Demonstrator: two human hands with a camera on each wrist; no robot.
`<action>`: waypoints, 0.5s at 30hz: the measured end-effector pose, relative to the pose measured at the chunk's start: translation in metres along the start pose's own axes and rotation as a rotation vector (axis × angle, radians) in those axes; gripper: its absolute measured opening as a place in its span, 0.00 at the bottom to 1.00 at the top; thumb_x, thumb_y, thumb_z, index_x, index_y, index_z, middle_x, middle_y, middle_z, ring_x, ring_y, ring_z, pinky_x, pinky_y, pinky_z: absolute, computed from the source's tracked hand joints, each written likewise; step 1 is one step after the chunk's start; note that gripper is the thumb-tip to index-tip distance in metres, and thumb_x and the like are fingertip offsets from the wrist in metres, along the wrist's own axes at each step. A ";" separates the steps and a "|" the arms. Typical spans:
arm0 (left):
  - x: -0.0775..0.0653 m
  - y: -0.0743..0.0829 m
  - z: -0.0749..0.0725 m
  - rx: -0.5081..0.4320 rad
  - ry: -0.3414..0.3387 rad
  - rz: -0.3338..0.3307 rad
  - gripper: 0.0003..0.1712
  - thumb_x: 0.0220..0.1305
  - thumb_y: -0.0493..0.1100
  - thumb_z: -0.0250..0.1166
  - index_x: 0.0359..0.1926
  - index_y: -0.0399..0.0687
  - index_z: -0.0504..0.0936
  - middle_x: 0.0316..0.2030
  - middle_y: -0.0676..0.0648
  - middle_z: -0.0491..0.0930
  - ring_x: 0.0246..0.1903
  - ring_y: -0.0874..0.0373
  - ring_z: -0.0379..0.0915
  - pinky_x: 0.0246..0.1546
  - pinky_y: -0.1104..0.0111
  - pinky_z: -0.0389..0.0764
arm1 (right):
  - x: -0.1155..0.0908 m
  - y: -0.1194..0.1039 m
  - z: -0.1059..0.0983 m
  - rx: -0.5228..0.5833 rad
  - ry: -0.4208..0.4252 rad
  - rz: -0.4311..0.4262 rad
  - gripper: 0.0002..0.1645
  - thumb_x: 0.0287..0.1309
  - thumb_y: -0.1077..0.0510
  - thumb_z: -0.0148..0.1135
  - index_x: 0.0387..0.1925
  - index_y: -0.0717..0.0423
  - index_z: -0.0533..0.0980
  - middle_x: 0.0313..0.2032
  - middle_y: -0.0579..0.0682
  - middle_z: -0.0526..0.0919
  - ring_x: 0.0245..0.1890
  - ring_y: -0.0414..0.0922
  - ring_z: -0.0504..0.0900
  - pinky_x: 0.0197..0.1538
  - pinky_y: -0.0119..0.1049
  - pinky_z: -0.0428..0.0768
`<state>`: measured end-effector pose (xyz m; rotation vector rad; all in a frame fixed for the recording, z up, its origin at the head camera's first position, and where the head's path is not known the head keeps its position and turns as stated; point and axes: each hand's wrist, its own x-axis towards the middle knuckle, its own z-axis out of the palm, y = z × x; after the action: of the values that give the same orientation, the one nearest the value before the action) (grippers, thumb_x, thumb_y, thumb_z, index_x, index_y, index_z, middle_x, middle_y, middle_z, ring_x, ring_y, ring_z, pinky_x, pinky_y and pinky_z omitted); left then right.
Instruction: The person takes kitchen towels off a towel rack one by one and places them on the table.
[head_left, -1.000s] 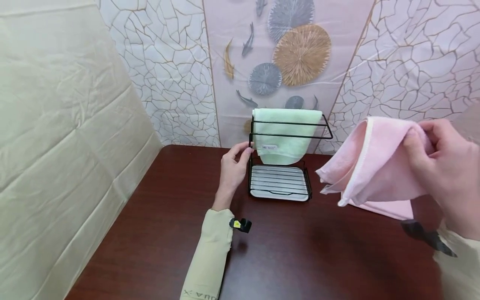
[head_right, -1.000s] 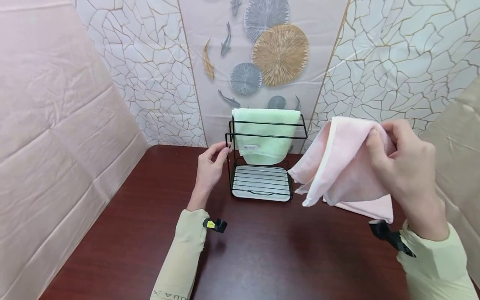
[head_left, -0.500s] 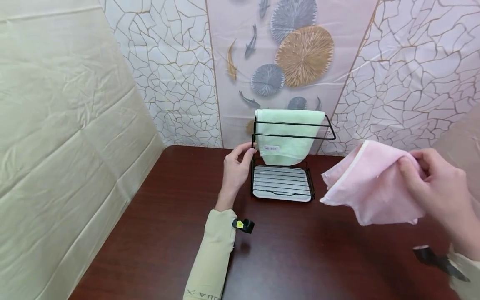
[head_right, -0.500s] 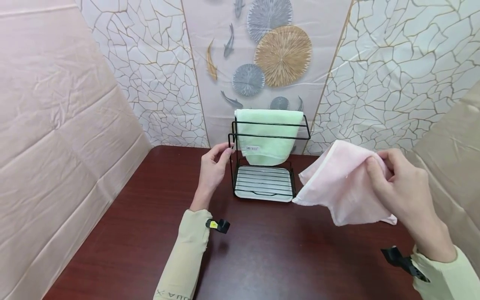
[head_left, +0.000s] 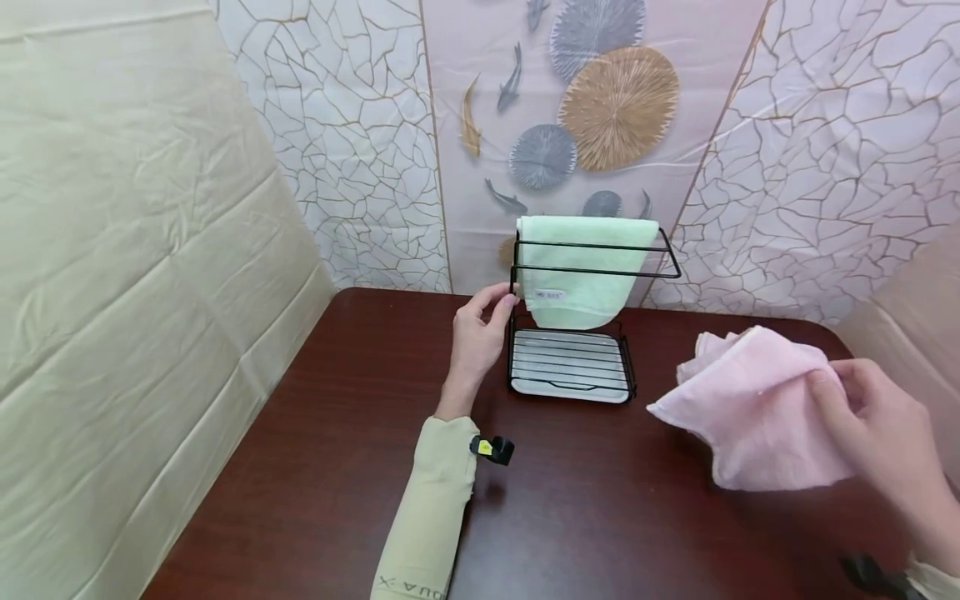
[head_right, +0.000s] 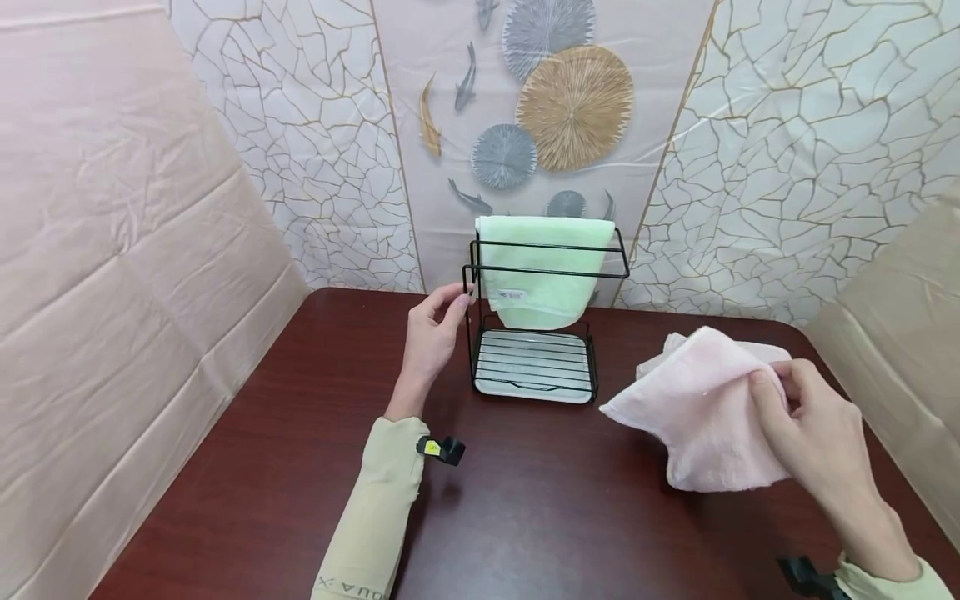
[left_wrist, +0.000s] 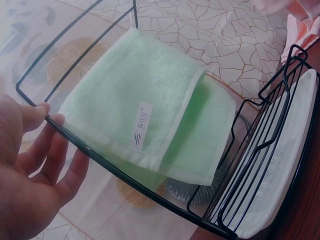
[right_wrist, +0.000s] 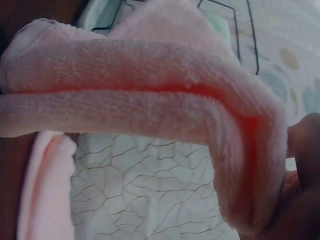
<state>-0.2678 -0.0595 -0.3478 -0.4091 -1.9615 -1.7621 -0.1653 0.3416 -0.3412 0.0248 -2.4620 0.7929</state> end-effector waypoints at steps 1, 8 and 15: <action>0.000 0.000 0.001 0.000 0.003 0.002 0.13 0.69 0.34 0.60 0.51 0.31 0.82 0.47 0.36 0.85 0.46 0.45 0.81 0.40 0.72 0.77 | -0.002 0.003 0.000 -0.004 -0.006 0.008 0.14 0.63 0.55 0.59 0.43 0.62 0.76 0.26 0.04 0.63 0.24 0.15 0.62 0.27 0.26 0.63; -0.001 -0.003 0.004 0.014 0.025 0.010 0.12 0.68 0.34 0.60 0.49 0.32 0.82 0.46 0.36 0.85 0.45 0.48 0.81 0.39 0.75 0.77 | -0.013 0.023 -0.002 -0.008 -0.035 0.070 0.09 0.63 0.55 0.58 0.40 0.57 0.75 0.26 0.05 0.64 0.26 0.14 0.63 0.27 0.27 0.63; -0.001 -0.001 0.002 0.017 0.004 0.005 0.13 0.69 0.34 0.60 0.51 0.31 0.82 0.47 0.36 0.84 0.46 0.46 0.81 0.39 0.74 0.78 | -0.023 0.037 -0.008 -0.056 -0.099 0.171 0.18 0.65 0.51 0.56 0.47 0.61 0.73 0.26 0.08 0.67 0.26 0.10 0.60 0.27 0.27 0.62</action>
<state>-0.2679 -0.0577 -0.3495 -0.4043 -1.9695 -1.7403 -0.1486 0.3732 -0.3676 -0.1731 -2.6048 0.8110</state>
